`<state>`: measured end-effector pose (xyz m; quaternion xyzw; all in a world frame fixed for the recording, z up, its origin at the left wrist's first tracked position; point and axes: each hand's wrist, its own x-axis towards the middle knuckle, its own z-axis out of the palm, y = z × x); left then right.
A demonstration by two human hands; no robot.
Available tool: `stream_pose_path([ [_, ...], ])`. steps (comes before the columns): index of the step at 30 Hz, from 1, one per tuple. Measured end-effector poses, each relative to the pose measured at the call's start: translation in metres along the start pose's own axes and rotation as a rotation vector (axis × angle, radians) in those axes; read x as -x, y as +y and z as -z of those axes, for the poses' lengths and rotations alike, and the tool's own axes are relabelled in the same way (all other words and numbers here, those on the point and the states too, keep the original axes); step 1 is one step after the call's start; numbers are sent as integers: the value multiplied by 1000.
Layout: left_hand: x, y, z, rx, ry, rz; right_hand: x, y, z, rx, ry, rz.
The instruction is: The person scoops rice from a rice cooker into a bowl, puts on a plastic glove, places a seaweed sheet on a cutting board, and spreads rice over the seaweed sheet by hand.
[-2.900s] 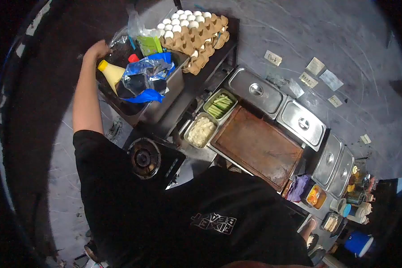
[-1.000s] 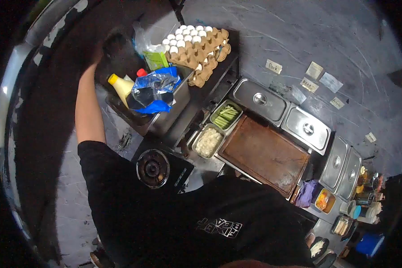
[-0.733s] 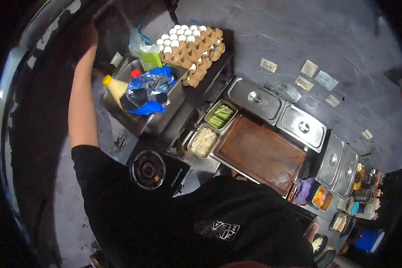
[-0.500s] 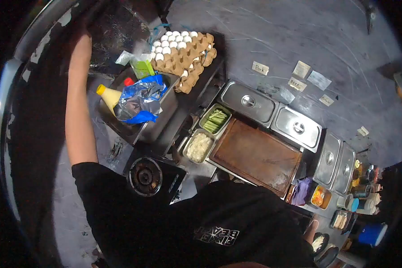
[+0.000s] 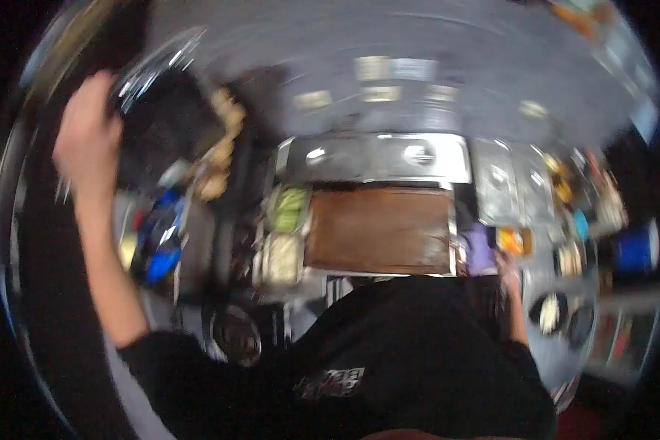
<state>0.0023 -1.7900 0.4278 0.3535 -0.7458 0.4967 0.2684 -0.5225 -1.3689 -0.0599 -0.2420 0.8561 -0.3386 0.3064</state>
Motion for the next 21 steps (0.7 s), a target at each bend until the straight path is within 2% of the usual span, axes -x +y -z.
stream_pose_path([
  [1,-8,10,-4,73,2,-31,21,-56,-9,-220,-48,63],
  [2,-20,27,-3,85,-31,-80,20,-82,-18,-286,-186,82],
  [3,-29,46,-5,230,-11,-111,35,-122,-23,-382,-185,134],
  [4,-39,67,-8,373,64,-163,33,-120,-41,-652,-319,404],
  [5,-50,102,1,566,36,-142,39,-162,-49,-338,-308,293],
  [6,-63,128,8,721,26,-210,43,-176,-67,-412,-286,485],
  [7,-75,160,19,835,-8,-245,32,-179,-85,-402,-314,561],
  [8,-80,190,33,934,-48,-276,44,-198,-77,-404,-360,580],
  [9,-85,226,53,1028,18,-325,53,-205,-73,-666,-495,467],
  [10,-91,264,69,1120,76,-368,43,-196,-73,-790,-483,472],
  [12,-100,321,93,1306,-85,-436,24,-169,-70,-1035,-455,491],
  [14,-110,385,102,1371,6,-568,32,-147,-42,-1267,-289,404],
  [16,-110,452,118,1495,69,-679,16,-99,-16,-1446,-312,441],
  [18,-104,508,150,1544,66,-696,9,-65,17,-1724,-95,368],
  [19,-106,528,169,1618,-75,-710,7,-43,41,-1728,-65,270],
  [21,-119,569,197,1735,-347,-743,19,-5,84,-1673,-18,342],
])
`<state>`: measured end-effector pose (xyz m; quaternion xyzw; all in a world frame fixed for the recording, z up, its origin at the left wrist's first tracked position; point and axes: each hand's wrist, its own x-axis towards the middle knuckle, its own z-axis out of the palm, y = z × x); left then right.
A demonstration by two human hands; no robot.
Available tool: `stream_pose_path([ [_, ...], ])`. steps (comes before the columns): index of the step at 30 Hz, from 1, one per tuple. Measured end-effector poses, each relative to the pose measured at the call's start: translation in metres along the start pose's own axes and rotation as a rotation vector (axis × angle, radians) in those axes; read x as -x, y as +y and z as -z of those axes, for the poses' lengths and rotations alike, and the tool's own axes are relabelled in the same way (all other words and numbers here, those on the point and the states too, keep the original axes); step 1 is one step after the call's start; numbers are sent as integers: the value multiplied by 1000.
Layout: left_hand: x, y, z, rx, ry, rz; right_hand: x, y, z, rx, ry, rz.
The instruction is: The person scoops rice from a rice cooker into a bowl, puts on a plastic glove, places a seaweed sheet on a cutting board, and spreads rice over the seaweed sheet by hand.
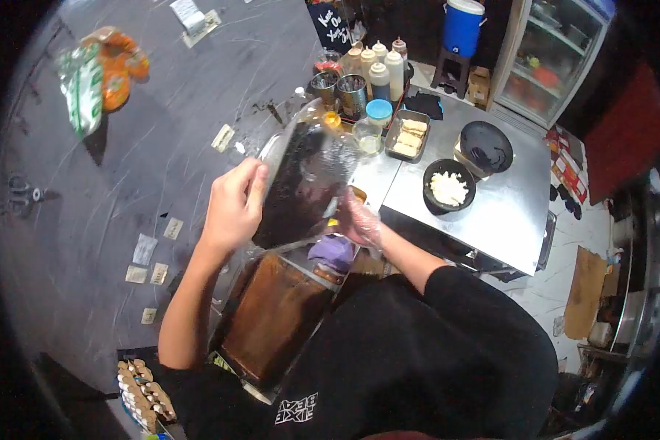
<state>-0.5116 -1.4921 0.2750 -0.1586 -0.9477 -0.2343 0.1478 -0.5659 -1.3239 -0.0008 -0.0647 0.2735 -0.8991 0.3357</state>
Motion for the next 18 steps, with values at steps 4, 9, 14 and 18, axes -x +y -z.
stream_pose_path([
  [4,-78,13,-55,604,-332,131,34,-86,61,51,38,-13],
  [9,-161,51,-114,689,-455,257,64,-190,100,35,39,-81],
  [14,-198,62,-144,709,-534,392,64,-238,140,-20,79,-78],
  [18,-210,65,-160,649,-616,509,63,-252,168,-119,101,-79],
])
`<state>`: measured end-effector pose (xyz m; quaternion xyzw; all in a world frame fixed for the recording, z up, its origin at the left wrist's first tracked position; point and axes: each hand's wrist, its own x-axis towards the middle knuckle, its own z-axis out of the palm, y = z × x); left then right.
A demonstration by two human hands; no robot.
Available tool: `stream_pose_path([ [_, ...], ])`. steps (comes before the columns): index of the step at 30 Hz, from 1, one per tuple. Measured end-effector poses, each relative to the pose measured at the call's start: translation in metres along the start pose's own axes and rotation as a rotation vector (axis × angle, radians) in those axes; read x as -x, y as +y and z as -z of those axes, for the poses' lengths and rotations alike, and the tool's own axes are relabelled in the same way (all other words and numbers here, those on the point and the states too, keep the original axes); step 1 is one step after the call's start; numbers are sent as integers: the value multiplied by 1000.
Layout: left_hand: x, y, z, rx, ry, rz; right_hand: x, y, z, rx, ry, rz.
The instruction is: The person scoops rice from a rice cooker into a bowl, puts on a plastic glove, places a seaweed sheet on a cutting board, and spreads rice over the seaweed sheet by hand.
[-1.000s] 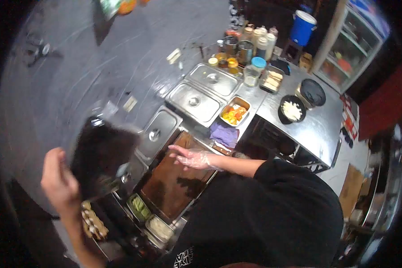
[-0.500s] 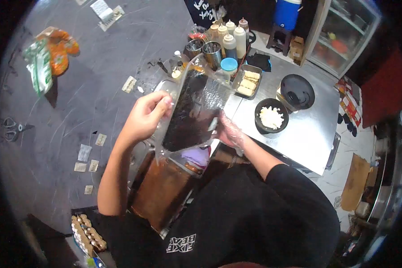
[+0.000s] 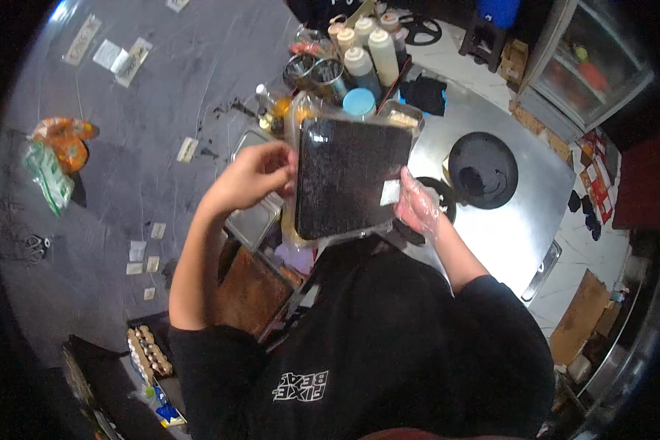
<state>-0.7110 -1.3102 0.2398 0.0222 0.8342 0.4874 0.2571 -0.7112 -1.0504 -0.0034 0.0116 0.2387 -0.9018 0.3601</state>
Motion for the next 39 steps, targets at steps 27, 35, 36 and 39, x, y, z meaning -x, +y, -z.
stream_pose_path([
  [27,-165,73,26,-628,306,-112,-102,-116,20,-4,171,221],
  [35,-200,65,33,-613,268,-153,-117,-125,39,-51,220,277],
  [36,-202,63,32,-595,266,-146,-117,-127,39,-39,235,278],
  [39,-206,64,28,-438,204,-142,-114,-128,42,-26,284,265],
])
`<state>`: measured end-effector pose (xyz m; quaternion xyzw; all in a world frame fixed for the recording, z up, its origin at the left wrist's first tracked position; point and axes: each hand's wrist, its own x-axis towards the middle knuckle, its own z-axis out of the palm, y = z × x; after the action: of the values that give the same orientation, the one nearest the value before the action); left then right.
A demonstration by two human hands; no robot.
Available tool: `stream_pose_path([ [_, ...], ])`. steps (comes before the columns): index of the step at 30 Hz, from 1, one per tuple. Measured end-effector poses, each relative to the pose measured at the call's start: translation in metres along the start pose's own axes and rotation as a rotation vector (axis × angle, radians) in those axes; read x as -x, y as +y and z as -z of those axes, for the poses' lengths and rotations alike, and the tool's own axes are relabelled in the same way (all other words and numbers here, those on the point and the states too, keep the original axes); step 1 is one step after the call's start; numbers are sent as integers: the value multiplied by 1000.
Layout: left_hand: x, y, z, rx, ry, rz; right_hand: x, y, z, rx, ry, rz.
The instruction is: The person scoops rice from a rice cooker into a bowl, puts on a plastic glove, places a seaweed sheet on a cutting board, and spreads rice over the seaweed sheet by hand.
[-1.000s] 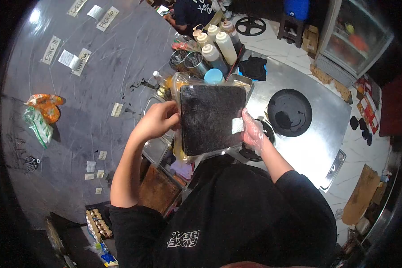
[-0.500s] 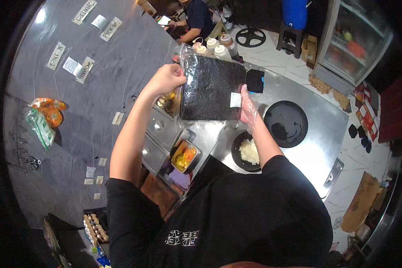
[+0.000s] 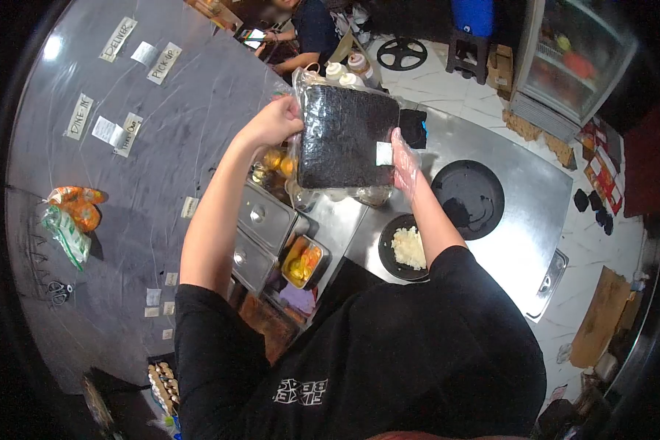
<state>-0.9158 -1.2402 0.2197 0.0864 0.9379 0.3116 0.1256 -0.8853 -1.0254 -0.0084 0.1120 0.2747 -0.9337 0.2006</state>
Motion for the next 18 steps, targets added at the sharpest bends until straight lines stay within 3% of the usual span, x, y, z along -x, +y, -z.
stream_pose_path([
  [3,6,16,5,107,-102,51,-15,2,8,-6,-27,46],
  [6,3,19,4,-47,-62,29,-18,6,10,43,18,51],
  [10,3,14,4,82,-78,73,-41,18,21,80,47,109],
  [14,4,15,-1,-37,-42,98,-7,4,0,-14,64,-14],
  [18,20,31,-4,211,-105,107,-13,10,9,40,7,42],
])
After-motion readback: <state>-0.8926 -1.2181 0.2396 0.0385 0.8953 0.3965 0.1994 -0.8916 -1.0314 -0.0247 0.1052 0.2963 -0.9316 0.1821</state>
